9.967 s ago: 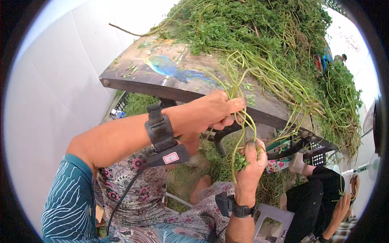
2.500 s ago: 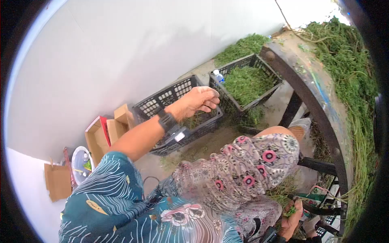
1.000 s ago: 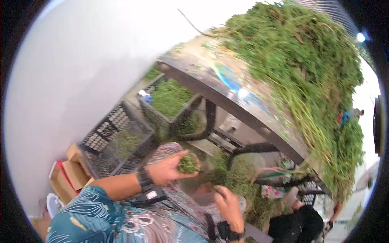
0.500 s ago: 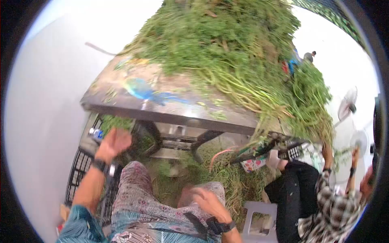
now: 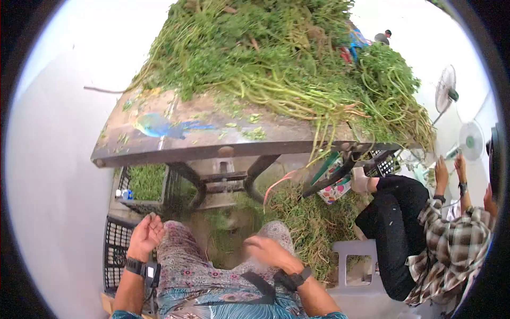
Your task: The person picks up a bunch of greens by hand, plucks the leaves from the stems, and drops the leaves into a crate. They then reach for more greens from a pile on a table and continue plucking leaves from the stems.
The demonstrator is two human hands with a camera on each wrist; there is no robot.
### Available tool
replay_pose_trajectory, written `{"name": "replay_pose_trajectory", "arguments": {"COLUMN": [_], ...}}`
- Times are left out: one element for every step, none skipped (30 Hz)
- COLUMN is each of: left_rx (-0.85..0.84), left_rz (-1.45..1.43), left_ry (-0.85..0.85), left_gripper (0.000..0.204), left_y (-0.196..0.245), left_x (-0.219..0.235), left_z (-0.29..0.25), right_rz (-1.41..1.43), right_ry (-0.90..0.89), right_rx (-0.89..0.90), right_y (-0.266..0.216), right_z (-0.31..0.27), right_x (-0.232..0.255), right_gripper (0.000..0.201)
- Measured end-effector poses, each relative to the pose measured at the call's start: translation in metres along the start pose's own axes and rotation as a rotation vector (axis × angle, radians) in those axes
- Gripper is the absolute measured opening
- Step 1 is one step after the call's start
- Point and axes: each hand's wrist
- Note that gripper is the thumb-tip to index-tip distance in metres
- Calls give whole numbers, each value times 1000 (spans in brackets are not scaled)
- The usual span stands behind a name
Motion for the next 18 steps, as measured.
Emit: {"name": "replay_pose_trajectory", "arguments": {"left_rx": [0,3,16,30,41,39,31,20,30,45,58,69,74,74,78,84,58,47], "left_rz": [3,5,22,32,34,38,40,42,21,23,28,34,39,35,33,34,66,101], "left_ry": [64,133,56,-9,-66,-44,-31,-23,5,-27,-65,-105,-69,-59,-47,-33,-43,-54], "left_gripper": [12,13,13,13,13,13,13,14,14,14,14,14,13,13,12,12,12,12], "left_y": [0,0,0,0,-3,-7,-10,-12,-15,-17,-18,-18,-17,-16,-16,-17,-17,-17], "left_x": [-8,-16,-20,-18,-14,-13,-17,-19,-14,-7,-2,-2,-2,-3,-8,-13,-19,-26], "left_z": [-1,1,6,10,9,7,6,5,7,7,9,9,9,12,12,13,13,13], "right_rz": [2,57,115,174,182,186,185,229,273,321,340,360,380,339,302,268,313,359], "right_ry": [39,24,-1,-38,-38,-43,-45,-40,-33,-22,-31,-39,-46,-10,26,64,52,41], "right_rx": [0,-62,-127,-193,-211,-225,-233,-230,-226,-221,-262,-302,-340,-313,-289,-269,-280,-295], "right_y": [1,-1,-4,-4,2,12,19,24,29,32,35,35,34,32,24,19,21,26], "right_z": [-1,-3,-5,-9,-12,-13,-13,-13,-14,-16,-15,-13,-12,-12,-14,-16,-16,-15], "right_x": [2,7,12,13,9,5,3,2,2,2,3,6,9,12,16,18,16,14], "right_gripper": [31,31,31,32,32,33,33,33,34,34,34,33,33,32,32,31,31,31]}}
Point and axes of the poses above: each hand's wrist, its own z-axis towards the middle knuckle, its own x-axis out of the back of the hand, y = z × x, and after that the axes turned 7 degrees about -z, right-handed
